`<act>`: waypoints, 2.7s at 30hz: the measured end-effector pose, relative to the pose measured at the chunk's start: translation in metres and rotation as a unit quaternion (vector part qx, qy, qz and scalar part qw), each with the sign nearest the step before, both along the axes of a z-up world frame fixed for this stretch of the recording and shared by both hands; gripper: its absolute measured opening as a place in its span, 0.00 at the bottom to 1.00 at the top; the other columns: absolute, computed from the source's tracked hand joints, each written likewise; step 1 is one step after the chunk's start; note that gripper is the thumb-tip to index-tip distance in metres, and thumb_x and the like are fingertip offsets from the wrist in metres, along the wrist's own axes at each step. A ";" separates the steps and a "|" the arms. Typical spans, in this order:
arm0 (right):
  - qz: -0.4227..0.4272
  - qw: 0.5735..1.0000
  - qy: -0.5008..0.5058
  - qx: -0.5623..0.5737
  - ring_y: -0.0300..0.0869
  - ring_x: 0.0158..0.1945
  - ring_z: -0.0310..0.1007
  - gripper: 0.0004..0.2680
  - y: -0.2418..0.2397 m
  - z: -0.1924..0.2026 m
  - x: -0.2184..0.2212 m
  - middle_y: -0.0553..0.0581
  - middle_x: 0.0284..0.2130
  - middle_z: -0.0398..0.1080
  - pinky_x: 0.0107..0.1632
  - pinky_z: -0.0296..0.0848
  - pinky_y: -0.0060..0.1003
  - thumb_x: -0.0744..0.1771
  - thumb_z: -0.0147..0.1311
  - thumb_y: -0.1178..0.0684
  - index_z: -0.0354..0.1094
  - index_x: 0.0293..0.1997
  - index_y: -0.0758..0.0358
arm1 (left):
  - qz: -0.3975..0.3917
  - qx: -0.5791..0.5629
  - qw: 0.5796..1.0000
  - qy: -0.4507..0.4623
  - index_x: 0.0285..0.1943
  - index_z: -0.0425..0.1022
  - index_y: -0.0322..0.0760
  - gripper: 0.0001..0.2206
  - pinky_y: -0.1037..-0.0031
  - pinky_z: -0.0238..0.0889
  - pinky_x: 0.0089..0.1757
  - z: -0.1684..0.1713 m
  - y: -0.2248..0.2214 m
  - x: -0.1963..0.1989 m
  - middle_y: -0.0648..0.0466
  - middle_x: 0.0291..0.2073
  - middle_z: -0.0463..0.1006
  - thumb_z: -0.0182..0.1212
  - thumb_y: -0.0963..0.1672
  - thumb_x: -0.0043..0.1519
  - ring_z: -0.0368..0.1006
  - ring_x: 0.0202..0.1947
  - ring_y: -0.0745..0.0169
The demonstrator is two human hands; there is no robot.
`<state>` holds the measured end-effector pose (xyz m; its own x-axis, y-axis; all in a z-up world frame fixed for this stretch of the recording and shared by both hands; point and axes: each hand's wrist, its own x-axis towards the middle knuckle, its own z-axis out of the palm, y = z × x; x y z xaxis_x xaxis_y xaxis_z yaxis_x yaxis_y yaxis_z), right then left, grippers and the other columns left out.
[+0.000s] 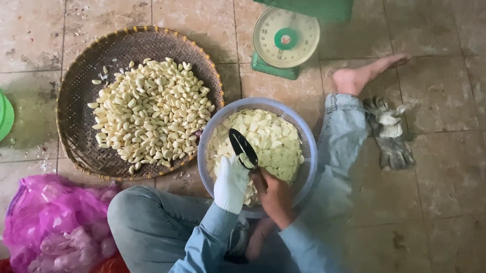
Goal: Slicing garlic cloves into a bowl using a hand-held slicer while sitting on the floor.
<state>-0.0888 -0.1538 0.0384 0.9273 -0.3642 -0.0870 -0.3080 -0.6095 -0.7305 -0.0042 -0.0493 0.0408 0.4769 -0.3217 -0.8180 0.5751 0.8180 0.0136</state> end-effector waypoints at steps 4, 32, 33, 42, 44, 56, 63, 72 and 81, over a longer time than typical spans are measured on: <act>-0.017 1.000 0.009 0.021 0.44 0.26 0.78 0.18 -0.005 -0.003 -0.002 0.62 0.25 0.77 0.29 0.74 0.37 0.72 0.48 0.38 0.76 0.48 0.65 | -0.033 0.008 0.999 -0.006 0.58 0.79 0.44 0.20 0.68 0.67 0.57 -0.032 -0.003 -0.009 0.52 0.51 0.83 0.65 0.54 0.63 0.79 0.50 0.60; -0.010 0.995 -0.040 -0.096 0.47 0.24 0.77 0.13 0.000 0.002 0.010 0.58 0.30 0.80 0.28 0.72 0.38 0.67 0.57 0.47 0.76 0.52 0.63 | -0.087 -0.074 0.970 -0.216 0.65 0.70 0.34 0.28 0.76 0.61 0.35 -0.049 0.021 -0.009 0.53 0.38 0.74 0.46 0.58 0.69 0.67 0.33 0.66; -0.007 0.994 -0.041 -0.097 0.47 0.24 0.77 0.13 -0.003 0.000 0.012 0.58 0.30 0.80 0.28 0.72 0.38 0.67 0.57 0.47 0.76 0.52 0.63 | -0.084 -0.074 0.970 -0.216 0.65 0.70 0.34 0.28 0.76 0.61 0.35 -0.047 0.021 -0.008 0.53 0.38 0.74 0.46 0.58 0.69 0.67 0.33 0.66; -0.017 0.997 -0.080 -0.016 0.41 0.26 0.76 0.15 0.001 0.013 -0.028 0.60 0.32 0.81 0.27 0.72 0.33 0.66 0.59 0.51 0.74 0.54 0.70 | -0.133 -0.081 0.949 -0.276 0.80 0.52 0.35 0.39 0.52 0.55 0.62 -0.020 0.018 0.006 0.40 0.72 0.62 0.36 0.60 0.65 0.61 0.68 0.43; 0.012 0.995 -0.052 -0.085 0.47 0.29 0.80 0.13 0.010 0.019 -0.037 0.58 0.37 0.82 0.32 0.75 0.37 0.65 0.60 0.50 0.76 0.52 0.65 | -0.145 0.035 0.983 -0.103 0.69 0.68 0.36 0.32 0.64 0.58 0.52 -0.021 0.018 0.007 0.43 0.60 0.73 0.46 0.59 0.64 0.66 0.53 0.49; 0.047 0.986 -0.070 -0.145 0.50 0.31 0.79 0.14 0.000 0.009 -0.016 0.58 0.36 0.80 0.33 0.74 0.41 0.65 0.60 0.50 0.75 0.53 0.65 | -0.120 -0.090 0.983 -0.108 0.59 0.73 0.27 0.30 0.59 0.68 0.48 -0.076 0.026 0.002 0.40 0.48 0.78 0.48 0.58 0.69 0.73 0.45 0.44; 0.062 0.980 -0.092 -0.164 0.53 0.31 0.77 0.14 -0.001 0.000 -0.022 0.59 0.36 0.80 0.33 0.73 0.43 0.64 0.61 0.52 0.76 0.54 0.63 | -0.045 0.002 0.996 -0.072 0.52 0.73 0.32 0.11 0.59 0.71 0.32 -0.086 0.012 0.000 0.41 0.35 0.77 0.59 0.45 0.66 0.74 0.32 0.46; 0.081 0.966 -0.115 -0.216 0.52 0.27 0.74 0.14 -0.014 0.002 -0.009 0.60 0.32 0.77 0.31 0.72 0.43 0.65 0.61 0.54 0.75 0.55 0.66 | -0.198 0.133 0.971 -0.032 0.68 0.67 0.29 0.34 0.45 0.68 0.44 -0.106 0.002 0.005 0.28 0.58 0.73 0.61 0.55 0.57 0.73 0.51 0.27; 0.029 0.956 -0.134 -0.259 0.52 0.28 0.74 0.18 -0.038 0.012 -0.006 0.60 0.35 0.78 0.30 0.69 0.43 0.63 0.64 0.58 0.74 0.59 0.62 | -0.399 0.473 0.667 -0.415 0.53 0.80 0.36 0.20 0.69 0.71 0.47 0.037 0.019 0.001 0.47 0.44 0.85 0.52 0.52 0.63 0.80 0.44 0.51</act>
